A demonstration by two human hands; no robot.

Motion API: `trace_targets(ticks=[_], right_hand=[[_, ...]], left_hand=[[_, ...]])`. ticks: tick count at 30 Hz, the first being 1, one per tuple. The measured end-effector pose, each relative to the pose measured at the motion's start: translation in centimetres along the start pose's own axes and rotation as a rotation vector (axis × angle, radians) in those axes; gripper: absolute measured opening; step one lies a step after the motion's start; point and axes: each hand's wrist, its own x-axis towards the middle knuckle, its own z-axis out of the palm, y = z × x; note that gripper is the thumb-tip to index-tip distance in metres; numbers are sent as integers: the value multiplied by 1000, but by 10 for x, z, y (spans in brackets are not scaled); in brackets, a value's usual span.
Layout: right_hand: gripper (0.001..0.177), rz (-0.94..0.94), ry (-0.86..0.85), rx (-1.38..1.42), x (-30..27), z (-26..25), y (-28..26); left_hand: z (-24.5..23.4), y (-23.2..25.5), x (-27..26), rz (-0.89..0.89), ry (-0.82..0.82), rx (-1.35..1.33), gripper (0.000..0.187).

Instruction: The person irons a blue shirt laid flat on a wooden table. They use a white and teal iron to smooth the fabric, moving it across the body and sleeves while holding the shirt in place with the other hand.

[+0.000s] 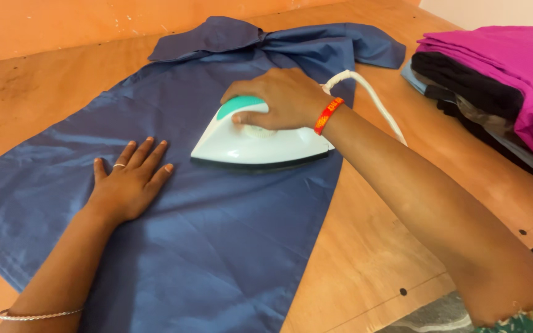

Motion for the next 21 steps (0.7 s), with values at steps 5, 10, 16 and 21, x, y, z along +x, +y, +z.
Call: trace_targets(ticks=[5,10,16,21], right_hand=[[36,-83,-64,102,-21,-12,-27],[37,-245,-76,228,-34,-17,-64],[40,-315,-127,301,-44,-18,-108],[42,-384,-79,295,-49,-17,-108]], left_hand=[[1,-2,0,-12,1,10,68],[4,-3,1,-17,-1,32,68],[2,-7,1,14,7,38,63],[3,-8,-2,19,43,20,62]])
